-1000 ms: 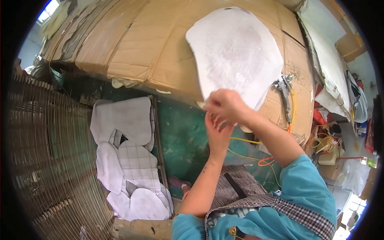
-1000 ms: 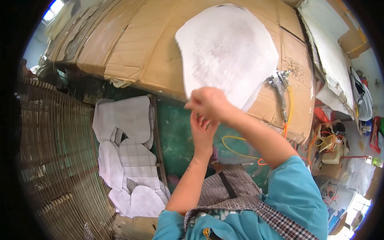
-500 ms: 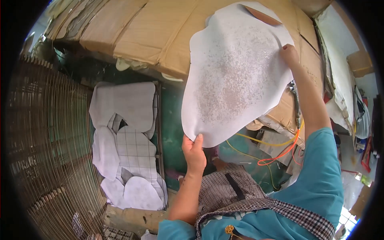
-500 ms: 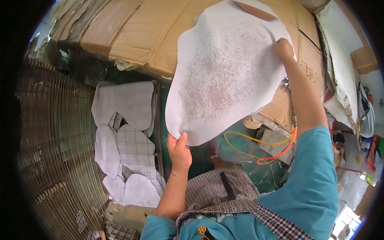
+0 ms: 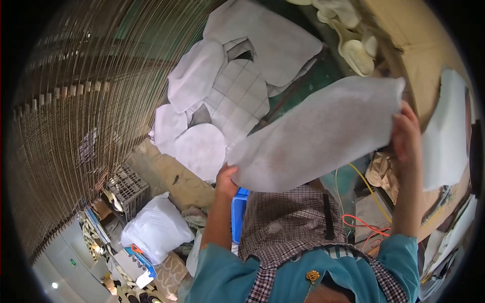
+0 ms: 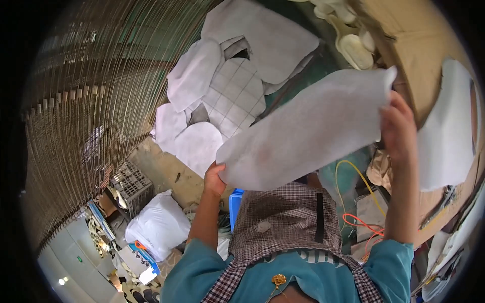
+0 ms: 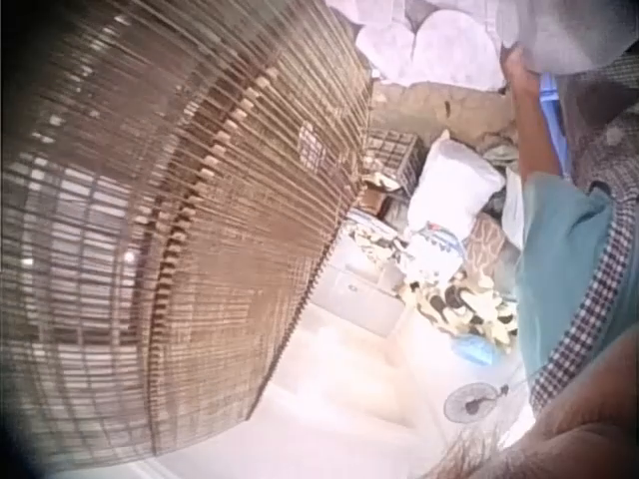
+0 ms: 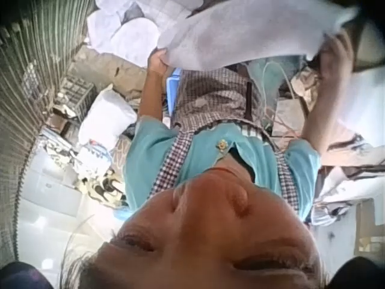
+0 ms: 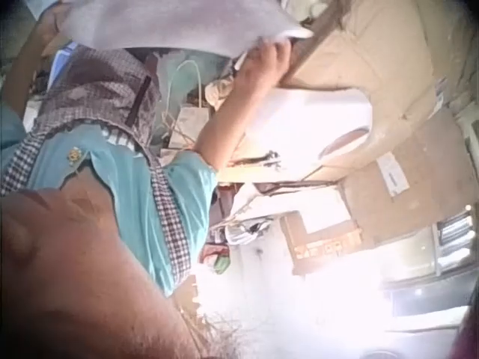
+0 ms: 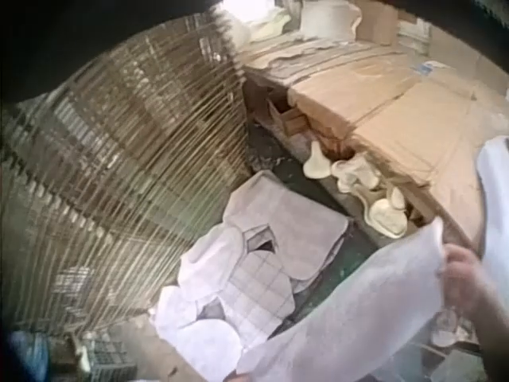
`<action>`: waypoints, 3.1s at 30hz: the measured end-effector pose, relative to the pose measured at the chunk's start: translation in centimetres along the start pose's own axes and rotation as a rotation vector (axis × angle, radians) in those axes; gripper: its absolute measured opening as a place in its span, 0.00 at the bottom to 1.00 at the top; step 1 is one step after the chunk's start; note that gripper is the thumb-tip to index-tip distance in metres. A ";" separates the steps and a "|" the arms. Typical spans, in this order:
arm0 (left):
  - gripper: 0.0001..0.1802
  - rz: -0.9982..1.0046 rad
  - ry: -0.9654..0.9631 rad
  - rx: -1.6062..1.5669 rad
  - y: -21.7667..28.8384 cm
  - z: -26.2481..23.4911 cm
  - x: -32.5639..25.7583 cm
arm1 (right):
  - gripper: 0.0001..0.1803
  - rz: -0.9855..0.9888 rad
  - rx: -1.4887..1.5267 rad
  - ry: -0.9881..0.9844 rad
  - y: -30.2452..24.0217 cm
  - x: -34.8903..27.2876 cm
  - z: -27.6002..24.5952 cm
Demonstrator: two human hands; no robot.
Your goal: Applying spray adhesive to white fabric or foam pieces and stacking them on a workbench.
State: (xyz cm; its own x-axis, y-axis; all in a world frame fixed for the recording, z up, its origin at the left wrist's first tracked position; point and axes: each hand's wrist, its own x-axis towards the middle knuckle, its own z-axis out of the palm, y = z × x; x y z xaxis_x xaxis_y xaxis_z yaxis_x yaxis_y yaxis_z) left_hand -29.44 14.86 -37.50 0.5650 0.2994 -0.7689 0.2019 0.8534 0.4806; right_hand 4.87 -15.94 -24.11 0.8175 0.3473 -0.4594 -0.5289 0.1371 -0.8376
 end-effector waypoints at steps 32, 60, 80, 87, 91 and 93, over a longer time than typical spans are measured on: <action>0.19 0.818 0.087 -0.320 21.4 -8.9 14.7 | 0.15 0.476 -0.271 0.190 32.4 12.6 1.0; 0.09 -0.128 0.444 -0.117 -4.6 0.0 8.9 | 0.10 -0.316 -0.913 0.416 0.5 -10.3 -10.9; 0.32 1.401 -1.013 2.081 -27.8 61.6 -3.1 | 0.26 -0.692 -1.094 1.269 -17.9 -7.1 -48.7; 0.32 1.390 -0.981 2.118 -28.1 61.4 -2.9 | 0.34 -0.150 -1.169 0.931 -3.5 -23.0 -35.7; 0.32 1.377 -0.971 2.099 -28.3 61.4 -3.3 | 0.38 -0.138 -1.187 1.031 -3.1 -22.6 -34.6; 0.32 1.387 -0.998 2.066 -28.2 61.4 -3.5 | 0.38 -0.066 -1.101 1.036 -5.2 -21.5 -34.7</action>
State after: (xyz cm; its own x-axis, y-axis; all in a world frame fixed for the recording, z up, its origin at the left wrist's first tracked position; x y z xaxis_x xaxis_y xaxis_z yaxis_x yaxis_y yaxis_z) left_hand 12.01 -36.40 -22.50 0.8037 -0.5919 0.0610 -0.5828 -0.7624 0.2811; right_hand -2.05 -56.29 -20.20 0.8751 -0.4836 -0.0193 -0.4405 -0.7792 -0.4460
